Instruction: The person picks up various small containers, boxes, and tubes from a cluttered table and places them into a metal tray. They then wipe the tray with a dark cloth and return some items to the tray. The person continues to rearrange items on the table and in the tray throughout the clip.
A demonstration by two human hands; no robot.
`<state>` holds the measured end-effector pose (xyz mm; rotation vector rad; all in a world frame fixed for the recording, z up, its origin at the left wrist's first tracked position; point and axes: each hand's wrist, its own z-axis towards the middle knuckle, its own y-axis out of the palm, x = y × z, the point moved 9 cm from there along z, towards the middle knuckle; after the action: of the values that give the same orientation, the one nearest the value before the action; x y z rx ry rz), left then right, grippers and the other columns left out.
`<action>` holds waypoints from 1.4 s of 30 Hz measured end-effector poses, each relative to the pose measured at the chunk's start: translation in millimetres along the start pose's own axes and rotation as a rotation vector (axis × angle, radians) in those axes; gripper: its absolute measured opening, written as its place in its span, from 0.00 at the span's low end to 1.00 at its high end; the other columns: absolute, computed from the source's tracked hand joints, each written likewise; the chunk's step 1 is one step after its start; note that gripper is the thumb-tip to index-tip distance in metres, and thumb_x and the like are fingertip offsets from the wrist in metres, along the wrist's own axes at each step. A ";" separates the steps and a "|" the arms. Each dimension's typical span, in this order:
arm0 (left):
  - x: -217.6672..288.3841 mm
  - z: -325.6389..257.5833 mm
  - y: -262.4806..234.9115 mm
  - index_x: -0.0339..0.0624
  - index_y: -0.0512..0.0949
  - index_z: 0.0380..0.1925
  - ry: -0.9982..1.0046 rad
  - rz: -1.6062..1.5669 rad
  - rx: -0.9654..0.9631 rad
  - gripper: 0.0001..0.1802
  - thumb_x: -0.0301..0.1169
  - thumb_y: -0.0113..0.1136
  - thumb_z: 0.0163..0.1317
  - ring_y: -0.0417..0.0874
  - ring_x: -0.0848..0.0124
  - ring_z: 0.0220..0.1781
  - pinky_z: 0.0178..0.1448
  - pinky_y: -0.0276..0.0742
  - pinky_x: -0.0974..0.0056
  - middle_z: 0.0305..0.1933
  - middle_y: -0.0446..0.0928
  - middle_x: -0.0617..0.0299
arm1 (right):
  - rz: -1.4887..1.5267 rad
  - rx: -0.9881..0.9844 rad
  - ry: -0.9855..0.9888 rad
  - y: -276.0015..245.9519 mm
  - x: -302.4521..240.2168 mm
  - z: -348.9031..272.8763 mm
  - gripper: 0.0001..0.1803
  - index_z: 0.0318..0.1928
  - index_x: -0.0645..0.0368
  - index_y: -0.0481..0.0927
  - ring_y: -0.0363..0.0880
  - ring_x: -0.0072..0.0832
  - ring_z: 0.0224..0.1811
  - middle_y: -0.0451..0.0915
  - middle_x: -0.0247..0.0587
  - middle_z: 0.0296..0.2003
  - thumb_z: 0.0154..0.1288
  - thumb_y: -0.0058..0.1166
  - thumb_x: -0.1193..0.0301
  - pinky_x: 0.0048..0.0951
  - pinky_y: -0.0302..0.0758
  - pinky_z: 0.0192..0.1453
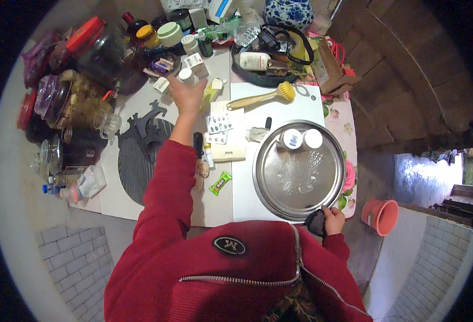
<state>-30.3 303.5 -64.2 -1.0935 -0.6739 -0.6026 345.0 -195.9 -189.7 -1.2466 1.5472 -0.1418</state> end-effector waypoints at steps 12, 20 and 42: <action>-39.9 21.6 23.7 0.36 0.80 0.35 -0.161 -0.409 -0.080 0.19 0.32 0.71 0.41 0.80 0.70 0.34 0.44 0.75 0.66 0.33 0.81 0.59 | -0.063 0.039 -0.001 0.6 4.2 1.6 0.22 0.19 0.69 0.74 0.66 0.27 0.18 0.69 0.46 0.13 0.51 0.61 0.60 0.36 0.66 0.27; 107.5 -138.9 -36.8 0.35 0.76 0.46 0.270 -0.619 -0.507 0.23 0.22 0.70 0.48 0.81 0.70 0.44 0.52 0.77 0.64 0.45 0.80 0.59 | -0.102 -0.003 -0.010 -3.0 -17.2 -8.1 0.23 0.25 0.67 0.77 0.76 0.50 0.28 0.76 0.58 0.23 0.52 0.57 0.55 0.42 0.70 0.35; 237.4 -311.5 149.0 0.38 0.60 0.60 0.684 -0.150 -0.795 0.36 0.20 0.57 0.47 0.73 0.39 0.46 0.48 0.74 0.50 0.51 0.65 0.34 | -0.070 -0.062 0.044 2.2 -9.6 -7.4 0.24 0.25 0.66 0.78 0.77 0.49 0.28 0.77 0.58 0.23 0.51 0.56 0.52 0.43 0.70 0.34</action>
<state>293.8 38.0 -69.6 -1.4435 0.1170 -1.3614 336.6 -191.3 -181.9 -1.3558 1.5567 -0.1687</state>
